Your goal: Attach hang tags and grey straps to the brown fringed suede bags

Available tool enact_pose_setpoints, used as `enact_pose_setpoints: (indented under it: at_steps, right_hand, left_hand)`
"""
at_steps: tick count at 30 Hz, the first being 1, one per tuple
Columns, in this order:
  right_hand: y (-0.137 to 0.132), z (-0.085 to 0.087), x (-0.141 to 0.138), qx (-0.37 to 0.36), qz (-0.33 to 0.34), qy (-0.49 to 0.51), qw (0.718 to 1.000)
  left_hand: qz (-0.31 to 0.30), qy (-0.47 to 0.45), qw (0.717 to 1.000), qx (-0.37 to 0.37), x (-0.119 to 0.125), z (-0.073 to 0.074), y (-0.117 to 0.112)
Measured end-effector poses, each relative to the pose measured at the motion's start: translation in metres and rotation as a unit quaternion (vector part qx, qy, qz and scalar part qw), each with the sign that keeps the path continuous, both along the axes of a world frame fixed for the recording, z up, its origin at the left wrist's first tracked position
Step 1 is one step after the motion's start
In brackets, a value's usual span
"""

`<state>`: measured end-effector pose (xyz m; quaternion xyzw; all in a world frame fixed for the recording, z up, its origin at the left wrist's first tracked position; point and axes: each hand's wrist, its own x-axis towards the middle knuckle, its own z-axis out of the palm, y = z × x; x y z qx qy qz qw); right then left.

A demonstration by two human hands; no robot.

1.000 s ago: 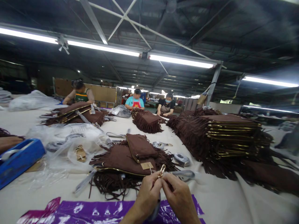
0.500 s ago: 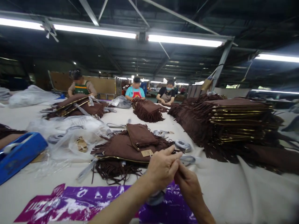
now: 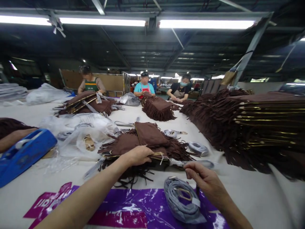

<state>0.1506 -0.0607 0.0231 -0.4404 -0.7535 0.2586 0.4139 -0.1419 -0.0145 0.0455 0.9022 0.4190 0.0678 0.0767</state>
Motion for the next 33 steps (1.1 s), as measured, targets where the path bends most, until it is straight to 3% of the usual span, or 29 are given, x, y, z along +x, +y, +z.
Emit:
enact_pose_setpoints:
  at_steps: [3, 6, 11, 15, 18, 21, 23, 27, 30, 33]
  right_hand:
    - [0.002, 0.008, -0.023, 0.0, 0.075, -0.086, 0.993]
    - [0.006, 0.008, -0.046, 0.02, 0.122, -0.157, 0.98]
    - [0.021, -0.01, -0.08, 0.114, 0.092, -0.199, 0.969]
    - [0.034, -0.026, -0.096, 0.102, 0.069, -0.198, 0.972]
    - [0.039, -0.031, -0.097, 0.068, 0.109, -0.159, 0.979]
    - [0.037, -0.031, -0.093, 0.051, 0.109, -0.13, 0.984]
    - [0.035, -0.031, -0.091, 0.047, 0.11, -0.119, 0.986]
    - [0.032, -0.031, -0.092, 0.037, 0.104, -0.108, 0.988]
    - [0.031, -0.032, -0.093, 0.029, 0.082, -0.114, 0.99]
    - [0.033, -0.035, -0.093, 0.035, 0.052, -0.118, 0.991]
  left_hand:
    - [-0.004, -0.008, 0.997, -0.071, -0.004, 0.018, 0.017]
    - [0.011, -0.025, 0.997, -0.074, -0.006, 0.023, 0.032]
    - [0.04, -0.067, 0.995, -0.062, -0.008, 0.011, 0.052]
    - [0.044, -0.079, 0.993, -0.076, -0.009, 0.007, 0.062]
    - [0.026, -0.083, 0.996, -0.028, -0.009, 0.011, 0.05]
    - [-0.011, -0.084, 0.991, 0.107, -0.007, 0.012, 0.018]
    - [-0.038, -0.076, 0.987, 0.137, -0.004, 0.006, -0.004]
    - [-0.015, -0.05, 0.996, 0.07, -0.002, -0.018, -0.019]
    - [0.047, -0.076, 0.996, 0.029, 0.002, -0.029, -0.004]
    - [0.062, -0.078, 0.995, 0.015, 0.01, -0.03, 0.012]
